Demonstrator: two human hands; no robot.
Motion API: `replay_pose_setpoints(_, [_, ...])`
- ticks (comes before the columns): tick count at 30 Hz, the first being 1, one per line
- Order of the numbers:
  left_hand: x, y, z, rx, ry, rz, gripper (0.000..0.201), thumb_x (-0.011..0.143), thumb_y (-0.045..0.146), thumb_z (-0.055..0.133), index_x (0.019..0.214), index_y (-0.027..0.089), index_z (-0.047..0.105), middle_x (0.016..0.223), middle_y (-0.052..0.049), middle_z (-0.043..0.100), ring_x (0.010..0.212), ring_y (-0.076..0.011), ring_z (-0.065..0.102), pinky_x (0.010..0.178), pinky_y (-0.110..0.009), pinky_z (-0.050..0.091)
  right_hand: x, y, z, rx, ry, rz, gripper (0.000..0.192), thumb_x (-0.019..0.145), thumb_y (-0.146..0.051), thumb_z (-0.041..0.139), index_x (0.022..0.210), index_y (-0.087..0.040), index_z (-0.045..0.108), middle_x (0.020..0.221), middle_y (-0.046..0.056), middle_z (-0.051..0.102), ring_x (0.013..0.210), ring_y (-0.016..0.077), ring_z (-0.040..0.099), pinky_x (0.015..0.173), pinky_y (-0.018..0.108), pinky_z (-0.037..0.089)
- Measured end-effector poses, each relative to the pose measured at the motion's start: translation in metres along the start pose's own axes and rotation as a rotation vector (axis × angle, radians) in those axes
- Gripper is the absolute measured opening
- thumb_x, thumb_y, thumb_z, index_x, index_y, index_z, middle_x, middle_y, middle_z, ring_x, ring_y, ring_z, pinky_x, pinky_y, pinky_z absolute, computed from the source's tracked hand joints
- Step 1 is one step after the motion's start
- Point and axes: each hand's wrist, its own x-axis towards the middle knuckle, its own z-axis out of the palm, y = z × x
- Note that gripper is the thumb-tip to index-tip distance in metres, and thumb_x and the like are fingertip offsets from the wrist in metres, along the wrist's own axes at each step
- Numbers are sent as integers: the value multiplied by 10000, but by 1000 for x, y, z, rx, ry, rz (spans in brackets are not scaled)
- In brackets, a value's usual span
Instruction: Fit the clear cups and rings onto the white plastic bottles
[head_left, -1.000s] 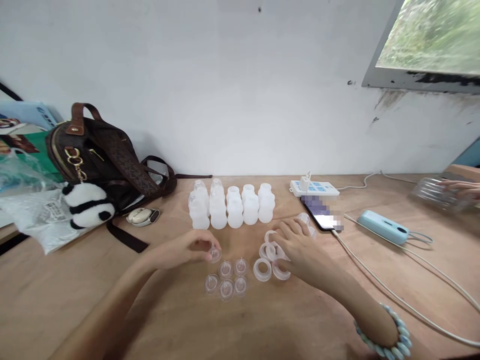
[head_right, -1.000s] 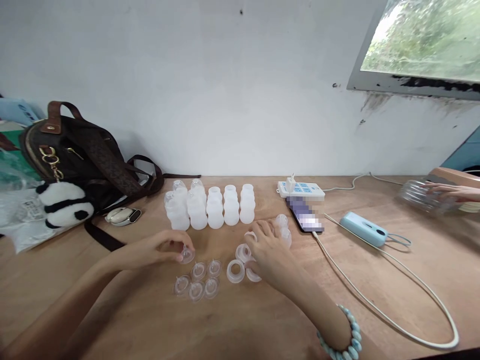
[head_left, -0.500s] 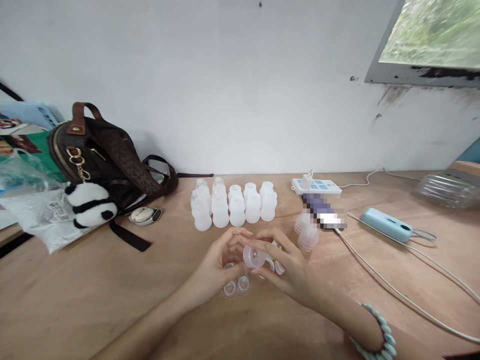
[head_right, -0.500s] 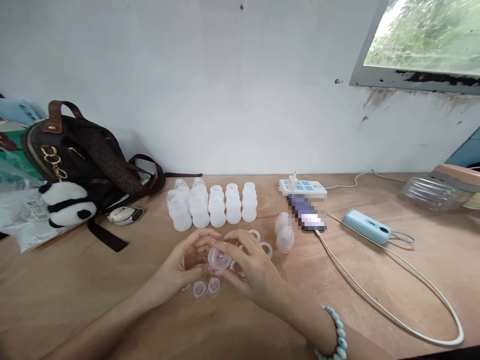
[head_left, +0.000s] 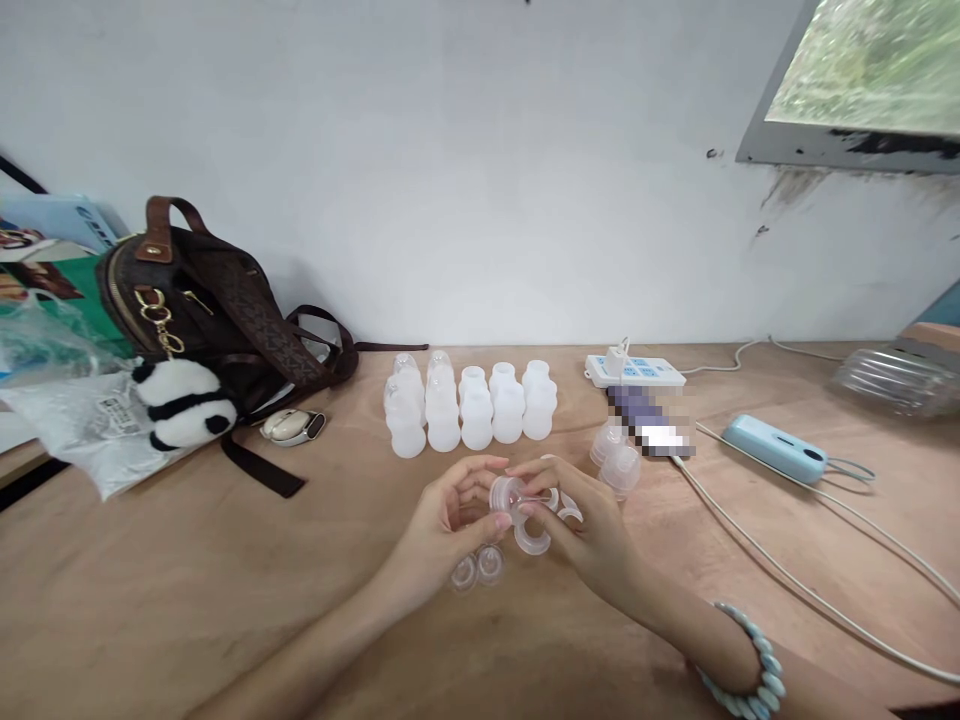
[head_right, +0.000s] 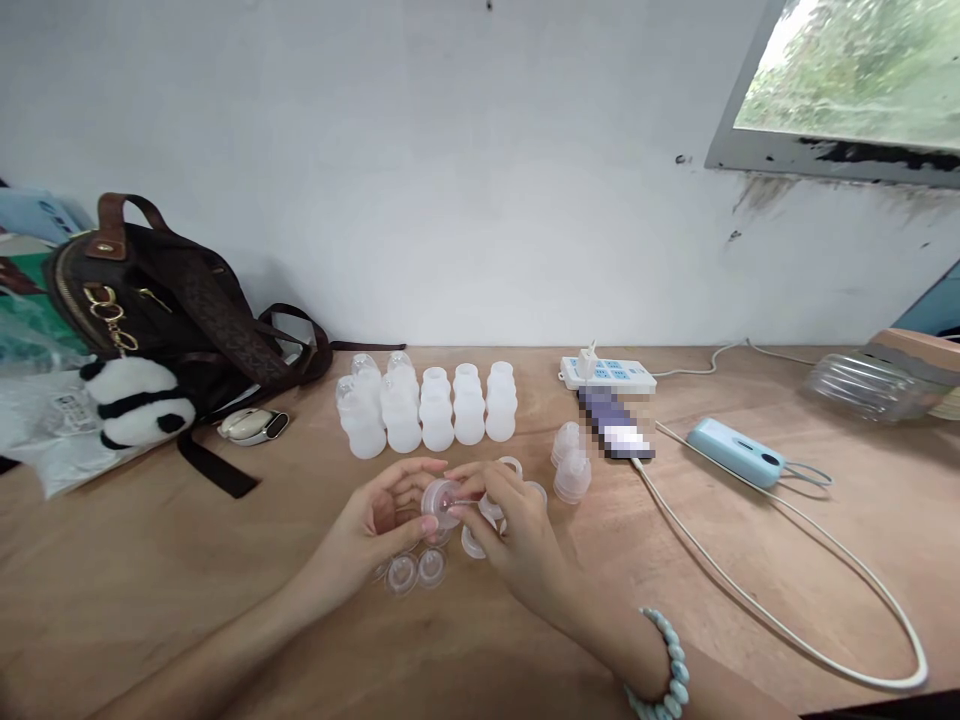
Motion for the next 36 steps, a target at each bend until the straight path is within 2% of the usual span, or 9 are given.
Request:
replay_pose_setpoints(5, [-3,0,5,115,87,61,481,757,306,787,1174,247,553,978,-15,556,900,-174,574,783,-300,481,-4,1,4,53,31,46,61,917,-189,572,865,-221,576,1008,71,722,858,188,689,719,317,519])
replay_pose_setpoints(11, [-3,0,6,132,48,54,422,737,331,795,1096,225,600,1138,-73,601,1001,-232,593,795,-326,491,-4,-4,5,87,34,17,81,919,-158,535,874,-225,542,1003,72,681,889,199,665,744,341,513])
replay_pose_setpoints(14, [-2,-4,7,70,18,36,421,773,317,775,1136,216,586,1111,-81,655,1008,-230,614,814,-328,490,-3,-6,6,33,45,-14,100,915,-145,530,856,-224,540,999,71,630,931,209,630,775,358,506])
replay_pose_setpoints(20, [-3,-9,5,18,18,56,350,760,273,797,1027,187,589,995,-55,703,880,-170,648,756,-277,493,-4,-4,5,23,28,4,106,920,-147,527,847,-222,542,1037,67,551,955,203,587,775,341,491])
replay_pose_setpoints(27, [-4,3,-1,172,65,51,379,679,252,838,989,150,645,836,-48,732,763,-166,657,716,-285,511,-3,0,-1,32,-29,-23,132,950,-181,505,824,-219,517,962,50,556,901,196,569,754,337,457])
replay_pose_setpoints(33, [-2,17,-7,247,67,65,394,638,257,852,968,146,668,831,-63,752,777,-199,679,730,-322,532,0,4,-10,8,-13,-90,114,944,-187,532,835,-222,529,893,32,563,843,185,579,727,325,463])
replay_pose_setpoints(36, [-1,21,-9,247,47,29,403,643,277,855,970,148,658,860,-67,746,800,-200,674,745,-321,525,3,2,-12,-28,0,-108,111,944,-199,539,836,-221,548,881,36,579,833,192,586,727,333,473])
